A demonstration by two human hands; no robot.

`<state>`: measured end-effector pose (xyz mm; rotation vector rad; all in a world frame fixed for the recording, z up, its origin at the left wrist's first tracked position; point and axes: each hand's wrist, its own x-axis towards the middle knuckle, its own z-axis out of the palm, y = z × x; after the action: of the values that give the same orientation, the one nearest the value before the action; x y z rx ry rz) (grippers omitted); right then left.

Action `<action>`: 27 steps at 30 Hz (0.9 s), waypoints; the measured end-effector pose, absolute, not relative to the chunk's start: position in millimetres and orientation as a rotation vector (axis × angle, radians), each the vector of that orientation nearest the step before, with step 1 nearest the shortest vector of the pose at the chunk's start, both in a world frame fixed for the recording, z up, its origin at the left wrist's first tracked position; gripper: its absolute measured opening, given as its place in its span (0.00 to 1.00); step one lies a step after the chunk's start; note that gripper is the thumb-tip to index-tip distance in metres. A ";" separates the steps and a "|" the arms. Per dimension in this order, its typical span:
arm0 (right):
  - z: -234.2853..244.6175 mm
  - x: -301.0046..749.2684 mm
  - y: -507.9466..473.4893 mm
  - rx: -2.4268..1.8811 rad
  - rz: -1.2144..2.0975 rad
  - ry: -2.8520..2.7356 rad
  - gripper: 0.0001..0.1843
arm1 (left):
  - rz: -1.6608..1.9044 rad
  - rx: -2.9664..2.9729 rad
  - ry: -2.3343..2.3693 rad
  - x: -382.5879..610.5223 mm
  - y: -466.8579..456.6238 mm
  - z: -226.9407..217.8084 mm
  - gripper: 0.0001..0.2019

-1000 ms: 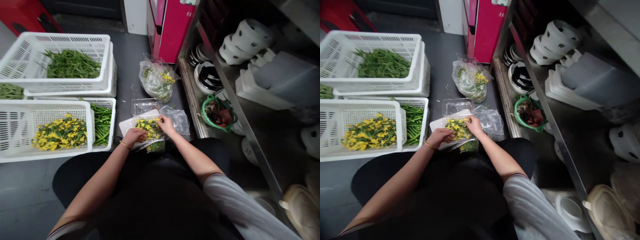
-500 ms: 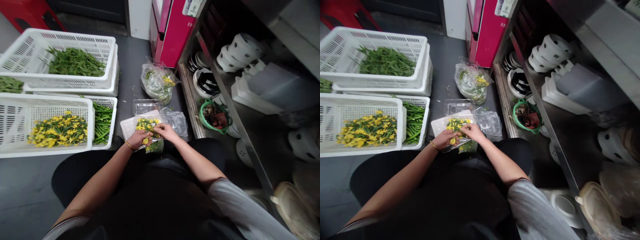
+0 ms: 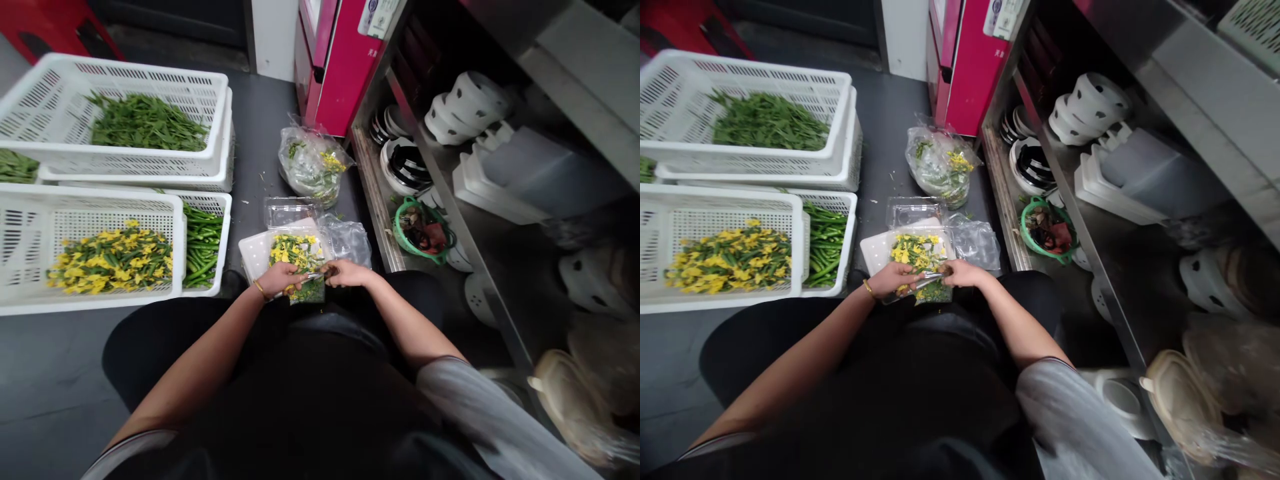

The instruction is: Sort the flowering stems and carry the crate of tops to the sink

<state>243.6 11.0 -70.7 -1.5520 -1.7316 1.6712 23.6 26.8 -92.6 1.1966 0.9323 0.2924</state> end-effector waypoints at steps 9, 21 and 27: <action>-59.3 205.5 9.3 -1.276 0.959 -2.308 0.09 | 0.191 1.465 0.920 26.5 19.0 -83.4 0.12; -75.1 190.0 -15.4 -1.146 1.591 -1.352 0.11 | 0.459 1.038 0.591 10.1 16.7 -49.8 0.19; -41.5 205.4 -0.8 -1.186 1.553 -1.587 0.16 | 0.209 0.994 0.556 9.3 18.8 -54.4 0.18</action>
<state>205.4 -0.8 -41.5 -1.1857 -1.5866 1.5531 9.3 18.8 -54.4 0.9941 0.5564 0.2089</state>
